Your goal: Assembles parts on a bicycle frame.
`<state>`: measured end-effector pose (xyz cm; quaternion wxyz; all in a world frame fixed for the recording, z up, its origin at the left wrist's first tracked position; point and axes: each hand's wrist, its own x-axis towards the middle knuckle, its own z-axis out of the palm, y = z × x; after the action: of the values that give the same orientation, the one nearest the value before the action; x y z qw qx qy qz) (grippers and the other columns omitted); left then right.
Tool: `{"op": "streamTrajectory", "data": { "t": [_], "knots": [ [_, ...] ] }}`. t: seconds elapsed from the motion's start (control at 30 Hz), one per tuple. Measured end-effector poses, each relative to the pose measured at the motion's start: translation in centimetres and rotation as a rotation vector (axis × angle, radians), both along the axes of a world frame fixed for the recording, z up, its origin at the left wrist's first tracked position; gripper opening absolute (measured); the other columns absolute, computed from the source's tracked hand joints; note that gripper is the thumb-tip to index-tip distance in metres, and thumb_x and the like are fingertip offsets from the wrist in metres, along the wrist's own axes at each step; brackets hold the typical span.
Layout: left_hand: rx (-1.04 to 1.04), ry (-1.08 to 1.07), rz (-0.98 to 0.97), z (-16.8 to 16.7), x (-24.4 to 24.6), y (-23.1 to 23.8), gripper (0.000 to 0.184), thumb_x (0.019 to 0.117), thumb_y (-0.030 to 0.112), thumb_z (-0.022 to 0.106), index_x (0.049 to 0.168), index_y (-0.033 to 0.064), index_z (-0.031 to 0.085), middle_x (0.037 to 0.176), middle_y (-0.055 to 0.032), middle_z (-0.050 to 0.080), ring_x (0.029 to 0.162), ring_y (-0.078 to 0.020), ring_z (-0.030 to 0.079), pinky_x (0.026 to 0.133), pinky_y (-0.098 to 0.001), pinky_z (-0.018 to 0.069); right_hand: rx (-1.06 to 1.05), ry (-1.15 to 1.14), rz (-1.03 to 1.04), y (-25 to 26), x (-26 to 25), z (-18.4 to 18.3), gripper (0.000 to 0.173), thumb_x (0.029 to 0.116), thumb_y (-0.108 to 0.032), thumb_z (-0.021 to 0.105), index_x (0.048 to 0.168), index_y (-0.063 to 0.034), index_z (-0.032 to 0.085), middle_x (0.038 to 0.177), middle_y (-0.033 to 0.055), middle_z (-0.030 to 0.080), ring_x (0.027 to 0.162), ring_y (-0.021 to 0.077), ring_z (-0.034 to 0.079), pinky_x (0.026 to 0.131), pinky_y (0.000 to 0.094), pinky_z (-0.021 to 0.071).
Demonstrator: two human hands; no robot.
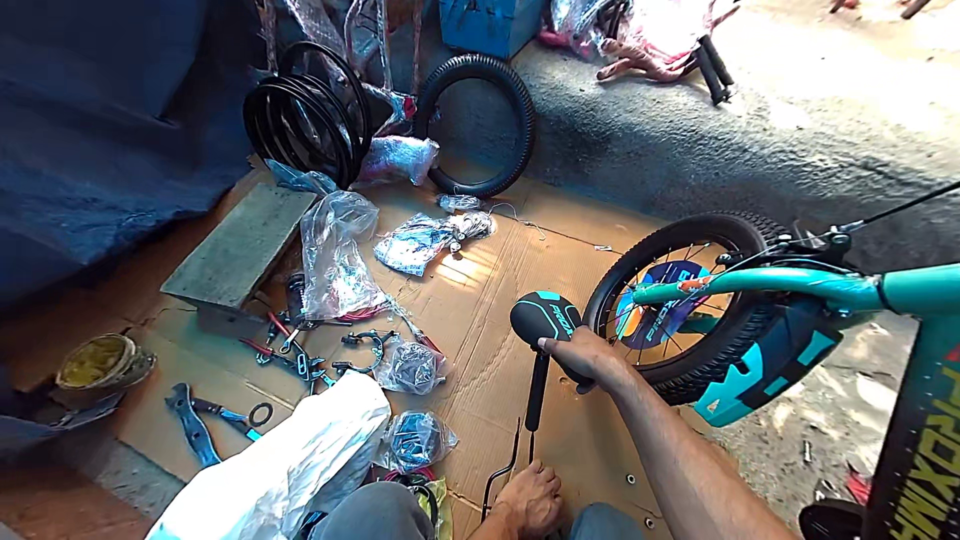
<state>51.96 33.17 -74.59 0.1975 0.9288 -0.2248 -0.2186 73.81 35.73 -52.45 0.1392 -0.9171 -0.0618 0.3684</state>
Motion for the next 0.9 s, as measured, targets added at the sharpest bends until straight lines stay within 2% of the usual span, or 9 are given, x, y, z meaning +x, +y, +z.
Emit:
{"op": "streamTrajectory", "data": {
  "t": [0.13,0.2,0.27,0.37,0.47,0.6,0.73,0.87,0.9],
  "knots": [
    [0.016,-0.064,0.026,-0.3,0.0,0.4,0.049,0.0979,0.051,0.055,0.109,0.0055,0.071,0.127,-0.0165,0.064,0.126,-0.0367,0.055,0.111,-0.0581,0.0389,-0.049,0.071,0.052,0.5,-0.8,-1.1,0.084,0.0846,-0.067,0.07,0.136,-0.0041,0.051,0.112,0.0185,0.067,0.093,0.0299,0.07,0.076,0.05,0.059],
    [0.015,-0.073,0.056,-0.7,-0.1,0.7,0.045,0.1001,0.045,0.053,0.109,0.0049,0.07,0.126,-0.0176,0.064,0.125,-0.0373,0.056,0.111,-0.0562,0.0396,-0.049,0.069,0.068,0.4,-1.5,-1.4,0.085,0.0853,-0.069,0.068,0.138,-0.0043,0.05,0.111,0.0181,0.067,0.092,0.0297,0.07,0.075,0.0492,0.0584],
    [0.001,-0.113,0.056,-1.3,-0.5,0.5,0.036,0.103,0.032,0.049,0.109,0.003,0.069,0.121,-0.0184,0.065,0.12,-0.0371,0.059,0.104,-0.0528,0.0456,-0.045,0.029,0.084,0.2,-2.5,-1.3,0.088,0.0871,-0.072,0.064,0.14,-0.0043,0.046,0.108,0.0181,0.068,0.089,0.0298,0.07,0.074,0.0485,0.0581],
    [-0.03,-0.152,0.015,-2.1,-0.2,0.1,0.026,0.1026,0.017,0.049,0.107,0.0004,0.069,0.11,-0.0177,0.069,0.112,-0.035,0.064,0.098,-0.0488,0.0506,-0.044,0.007,0.11,0.2,-3.0,-0.4,0.088,0.0882,-0.072,0.063,0.142,-0.0036,0.046,0.107,0.0177,0.069,0.092,0.0307,0.07,0.08,0.0501,0.0569],
    [-0.045,-0.014,0.021,-2.2,0.4,0.0,0.03,0.1032,0.022,0.049,0.109,-0.0007,0.068,0.112,-0.0184,0.069,0.116,-0.0362,0.062,0.104,-0.0508,0.0476,-0.044,-0.005,0.081,-0.2,-3.6,-0.5,0.087,0.0875,-0.071,0.064,0.139,-0.0029,0.047,0.104,0.0173,0.069,0.093,0.0307,0.07,0.08,0.0505,0.0564],
    [-0.102,-0.017,0.053,-1.8,0.8,-0.1,0.035,0.1024,0.028,0.05,0.115,0.0001,0.067,0.124,-0.0181,0.066,0.123,-0.0352,0.06,0.107,-0.05,0.046,-0.046,-0.077,0.034,-0.3,-6.5,0.7,0.081,0.0916,-0.061,0.065,0.143,-0.0025,0.044,0.109,0.0166,0.069,0.103,0.0322,0.069,0.088,0.0524,0.056],
    [-0.125,0.081,0.079,2.5,1.2,0.7,0.03,0.1008,0.023,0.055,0.105,-0.0018,0.07,0.113,-0.0192,0.069,0.115,-0.0374,0.063,0.102,-0.0527,0.0475,-0.067,-0.128,0.055,-0.7,-8.8,2.0,0.084,0.0955,-0.061,0.059,0.153,-0.0049,0.034,0.113,0.0147,0.069,0.105,0.0298,0.07,0.088,0.0482,0.0576],
    [-0.145,0.125,0.055,2.4,1.0,0.8,0.03,0.1027,0.019,0.049,0.108,-0.0029,0.069,0.116,-0.0207,0.07,0.117,-0.0374,0.064,0.102,-0.0533,0.0481,-0.06,-0.15,0.063,-1.4,-10.9,2.9,0.091,0.0974,-0.061,0.058,0.161,-0.0043,0.023,0.119,0.0156,0.066,0.102,0.0284,0.071,0.086,0.0439,0.0588],
    [-0.132,0.162,0.09,3.6,0.9,0.9,0.031,0.1032,0.02,0.049,0.111,-0.0029,0.068,0.118,-0.0221,0.07,0.118,-0.0385,0.064,0.101,-0.0554,0.0497,-0.054,-0.167,0.062,-1.5,-11.4,3.1,0.093,0.0975,-0.061,0.058,0.161,-0.0039,0.022,0.119,0.0155,0.066,0.101,0.0278,0.071,0.085,0.0428,0.0592]
  ]
}}
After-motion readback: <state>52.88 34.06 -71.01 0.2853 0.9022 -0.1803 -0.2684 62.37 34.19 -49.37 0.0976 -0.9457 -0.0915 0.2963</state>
